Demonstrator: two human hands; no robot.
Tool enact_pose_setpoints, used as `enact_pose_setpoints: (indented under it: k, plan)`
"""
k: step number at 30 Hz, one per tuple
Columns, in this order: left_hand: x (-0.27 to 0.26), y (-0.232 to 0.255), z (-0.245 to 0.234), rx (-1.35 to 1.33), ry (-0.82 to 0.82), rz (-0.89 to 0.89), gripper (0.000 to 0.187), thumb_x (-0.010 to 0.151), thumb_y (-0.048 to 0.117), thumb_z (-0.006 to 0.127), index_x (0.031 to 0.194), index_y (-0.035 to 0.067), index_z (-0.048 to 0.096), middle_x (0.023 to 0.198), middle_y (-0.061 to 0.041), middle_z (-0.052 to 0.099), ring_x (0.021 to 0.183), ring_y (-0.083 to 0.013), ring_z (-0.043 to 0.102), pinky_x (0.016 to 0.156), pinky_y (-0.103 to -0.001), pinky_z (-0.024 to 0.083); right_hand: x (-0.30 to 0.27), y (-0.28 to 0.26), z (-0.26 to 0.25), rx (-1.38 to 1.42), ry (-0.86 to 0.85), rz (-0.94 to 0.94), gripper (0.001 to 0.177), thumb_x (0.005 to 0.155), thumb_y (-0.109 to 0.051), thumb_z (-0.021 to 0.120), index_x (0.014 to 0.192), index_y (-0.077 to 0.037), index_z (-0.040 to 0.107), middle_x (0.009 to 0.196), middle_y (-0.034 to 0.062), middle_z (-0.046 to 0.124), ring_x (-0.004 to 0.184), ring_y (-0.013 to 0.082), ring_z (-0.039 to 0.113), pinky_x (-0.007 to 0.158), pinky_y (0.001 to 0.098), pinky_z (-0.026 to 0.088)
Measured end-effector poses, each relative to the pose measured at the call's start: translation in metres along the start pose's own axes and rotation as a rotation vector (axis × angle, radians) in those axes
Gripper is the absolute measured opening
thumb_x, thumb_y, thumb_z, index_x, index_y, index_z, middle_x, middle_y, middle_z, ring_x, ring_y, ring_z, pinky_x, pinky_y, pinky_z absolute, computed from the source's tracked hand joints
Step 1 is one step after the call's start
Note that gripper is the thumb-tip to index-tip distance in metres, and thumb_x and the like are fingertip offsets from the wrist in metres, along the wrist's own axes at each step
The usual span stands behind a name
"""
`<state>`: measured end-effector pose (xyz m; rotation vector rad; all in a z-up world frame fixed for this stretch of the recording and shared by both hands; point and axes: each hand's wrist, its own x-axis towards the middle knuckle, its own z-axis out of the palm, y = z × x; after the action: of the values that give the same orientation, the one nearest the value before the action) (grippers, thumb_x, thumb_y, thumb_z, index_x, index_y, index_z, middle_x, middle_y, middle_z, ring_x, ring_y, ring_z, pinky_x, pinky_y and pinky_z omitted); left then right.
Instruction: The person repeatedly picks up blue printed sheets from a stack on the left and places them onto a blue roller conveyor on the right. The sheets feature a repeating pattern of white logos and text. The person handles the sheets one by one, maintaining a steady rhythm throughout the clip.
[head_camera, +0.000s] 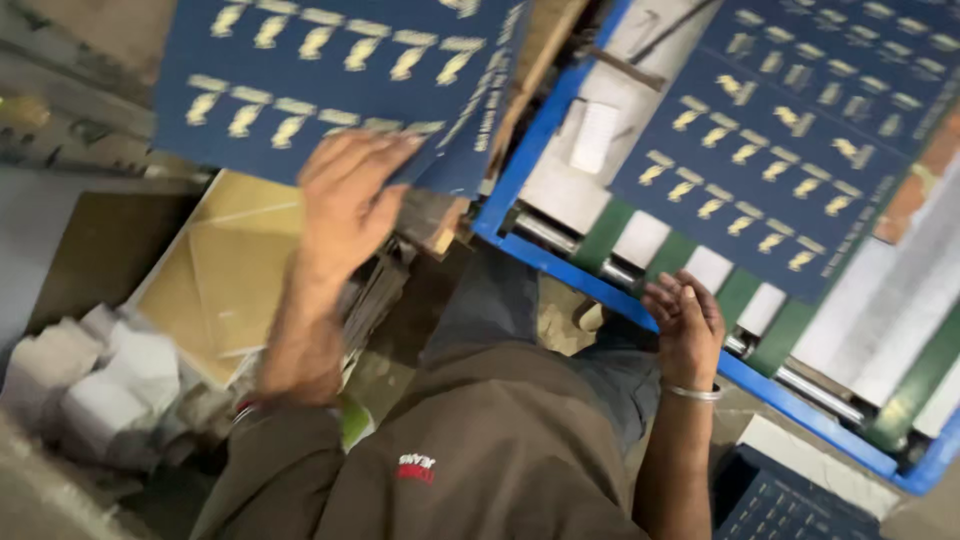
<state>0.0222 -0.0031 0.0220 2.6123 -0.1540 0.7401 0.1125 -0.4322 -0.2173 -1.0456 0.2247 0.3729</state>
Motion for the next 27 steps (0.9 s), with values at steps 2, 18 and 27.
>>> enact_pose_setpoints:
  k: [2,18,27]
  plan:
    - [-0.001,0.017,0.021,-0.026,0.083,-0.029,0.04,0.086,0.004,0.071,0.126,0.006,0.069,0.123,-0.011,0.071,0.117,-0.0313,0.067,0.102,-0.043,0.054,-0.015,-0.016,0.047,-0.1,-0.154,-0.021,0.042,0.11,-0.017,0.054,0.143,0.007,0.051,0.13,0.0213,0.066,0.112,0.0333,0.07,0.094,0.0429,0.061]
    - [0.005,0.05,0.038,0.347,-0.309,0.032,0.069,0.093,0.048,0.066,0.139,-0.004,0.059,0.144,-0.022,0.058,0.14,-0.036,0.044,0.118,-0.058,0.028,0.0,-0.053,0.051,0.191,0.151,-0.255,0.038,0.103,0.006,0.056,0.14,0.002,0.053,0.129,0.015,0.066,0.116,0.0273,0.069,0.103,0.0402,0.061]
    - [0.002,0.001,0.017,0.468,-0.187,0.131,0.04,0.097,0.012,0.072,0.134,0.001,0.064,0.133,-0.012,0.07,0.123,-0.0236,0.069,0.109,-0.036,0.053,0.012,-0.056,-0.076,0.073,0.461,-0.499,0.031,0.1,0.01,0.051,0.13,0.005,0.057,0.118,0.016,0.069,0.103,0.0261,0.072,0.091,0.0381,0.067]
